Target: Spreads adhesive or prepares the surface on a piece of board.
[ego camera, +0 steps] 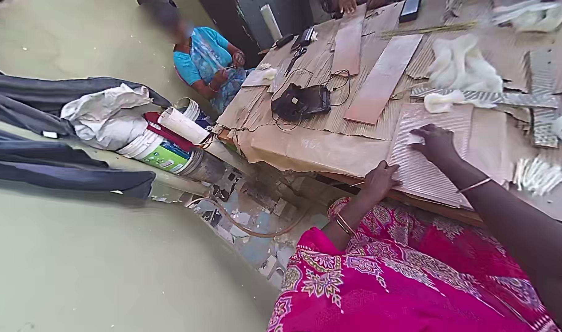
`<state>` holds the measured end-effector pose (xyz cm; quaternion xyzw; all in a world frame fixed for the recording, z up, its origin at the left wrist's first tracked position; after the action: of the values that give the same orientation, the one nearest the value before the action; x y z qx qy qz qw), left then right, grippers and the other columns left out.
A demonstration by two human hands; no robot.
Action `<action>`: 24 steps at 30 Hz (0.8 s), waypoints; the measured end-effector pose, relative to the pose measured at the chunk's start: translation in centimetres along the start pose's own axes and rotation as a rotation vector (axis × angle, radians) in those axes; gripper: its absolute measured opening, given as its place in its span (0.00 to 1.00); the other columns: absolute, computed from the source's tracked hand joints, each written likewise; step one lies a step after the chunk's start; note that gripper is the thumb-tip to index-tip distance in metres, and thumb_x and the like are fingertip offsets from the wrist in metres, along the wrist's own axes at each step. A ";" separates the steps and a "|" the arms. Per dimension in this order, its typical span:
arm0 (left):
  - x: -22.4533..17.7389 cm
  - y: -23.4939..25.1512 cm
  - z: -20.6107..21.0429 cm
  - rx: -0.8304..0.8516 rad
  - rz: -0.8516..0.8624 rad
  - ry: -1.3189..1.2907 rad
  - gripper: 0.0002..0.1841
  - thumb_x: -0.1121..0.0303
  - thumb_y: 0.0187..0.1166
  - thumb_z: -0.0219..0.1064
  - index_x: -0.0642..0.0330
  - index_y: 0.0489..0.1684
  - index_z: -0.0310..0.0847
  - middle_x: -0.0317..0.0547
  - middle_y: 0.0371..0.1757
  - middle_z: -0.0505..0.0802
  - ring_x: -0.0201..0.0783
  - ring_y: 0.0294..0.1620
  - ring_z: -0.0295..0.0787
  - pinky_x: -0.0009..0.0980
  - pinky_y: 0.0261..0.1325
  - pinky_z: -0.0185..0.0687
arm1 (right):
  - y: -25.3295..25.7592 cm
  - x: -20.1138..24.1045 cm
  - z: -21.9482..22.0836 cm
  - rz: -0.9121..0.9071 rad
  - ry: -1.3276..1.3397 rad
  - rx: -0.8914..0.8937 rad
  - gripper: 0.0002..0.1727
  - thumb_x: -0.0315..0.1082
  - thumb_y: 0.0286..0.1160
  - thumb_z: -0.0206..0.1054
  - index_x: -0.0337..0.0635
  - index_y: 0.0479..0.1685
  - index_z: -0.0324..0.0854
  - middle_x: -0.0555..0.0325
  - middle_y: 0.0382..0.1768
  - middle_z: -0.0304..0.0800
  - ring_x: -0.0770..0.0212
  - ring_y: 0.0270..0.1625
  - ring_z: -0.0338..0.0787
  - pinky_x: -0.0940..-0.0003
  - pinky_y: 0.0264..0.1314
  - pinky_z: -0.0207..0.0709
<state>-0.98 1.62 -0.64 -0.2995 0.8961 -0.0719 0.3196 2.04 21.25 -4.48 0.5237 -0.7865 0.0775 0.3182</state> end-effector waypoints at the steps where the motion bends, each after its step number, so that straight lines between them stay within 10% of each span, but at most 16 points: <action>1: 1.0 0.6 0.9 -0.033 0.027 0.000 0.29 0.65 0.81 0.71 0.60 0.83 0.72 0.65 0.74 0.81 0.62 0.67 0.84 0.57 0.69 0.78 | -0.9 1.3 0.9 -0.043 -0.002 0.053 0.21 0.25 0.67 0.79 0.31 0.62 0.87 0.25 0.63 0.84 0.25 0.69 0.81 0.23 0.71 0.59; 6: 2.8 0.6 1.6 -0.044 0.093 0.063 0.35 0.64 0.75 0.77 0.59 0.84 0.71 0.64 0.70 0.83 0.62 0.61 0.86 0.58 0.62 0.81 | -6.4 -1.9 -1.7 -0.201 -0.093 0.094 0.22 0.25 0.61 0.83 0.38 0.59 0.91 0.33 0.58 0.89 0.29 0.68 0.84 0.23 0.70 0.60; 13: 3.0 0.4 1.1 -0.019 0.093 0.108 0.38 0.64 0.73 0.79 0.54 0.86 0.69 0.62 0.72 0.81 0.60 0.61 0.86 0.58 0.61 0.81 | 2.6 -1.6 -0.8 0.038 -0.070 0.025 0.21 0.28 0.68 0.79 0.36 0.63 0.88 0.30 0.65 0.85 0.28 0.74 0.78 0.21 0.76 0.51; 19: 3.8 0.4 1.4 -0.026 0.111 0.071 0.39 0.63 0.70 0.81 0.55 0.85 0.70 0.63 0.72 0.80 0.61 0.60 0.86 0.58 0.58 0.83 | -7.0 0.5 -0.5 -0.262 -0.057 0.171 0.22 0.25 0.60 0.83 0.40 0.57 0.92 0.38 0.56 0.91 0.33 0.65 0.86 0.24 0.74 0.57; 24: 3.2 0.1 1.2 -0.015 0.113 0.096 0.38 0.63 0.72 0.80 0.54 0.86 0.70 0.63 0.73 0.80 0.62 0.61 0.86 0.59 0.58 0.81 | -0.7 -5.2 -4.5 0.004 -0.155 0.021 0.21 0.26 0.68 0.79 0.36 0.63 0.89 0.30 0.64 0.86 0.27 0.74 0.78 0.20 0.76 0.48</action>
<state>-2.28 -0.06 -3.27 -0.2470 0.9264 -0.0613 0.2775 5.81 27.03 -4.06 0.5299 -0.8089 0.0454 0.2506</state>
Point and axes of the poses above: each hand's wrist, its own y-axis towards the middle knuckle, its own z-axis out of the palm, x = y × z, the point moved 2 cm from there along y, towards the middle knuckle
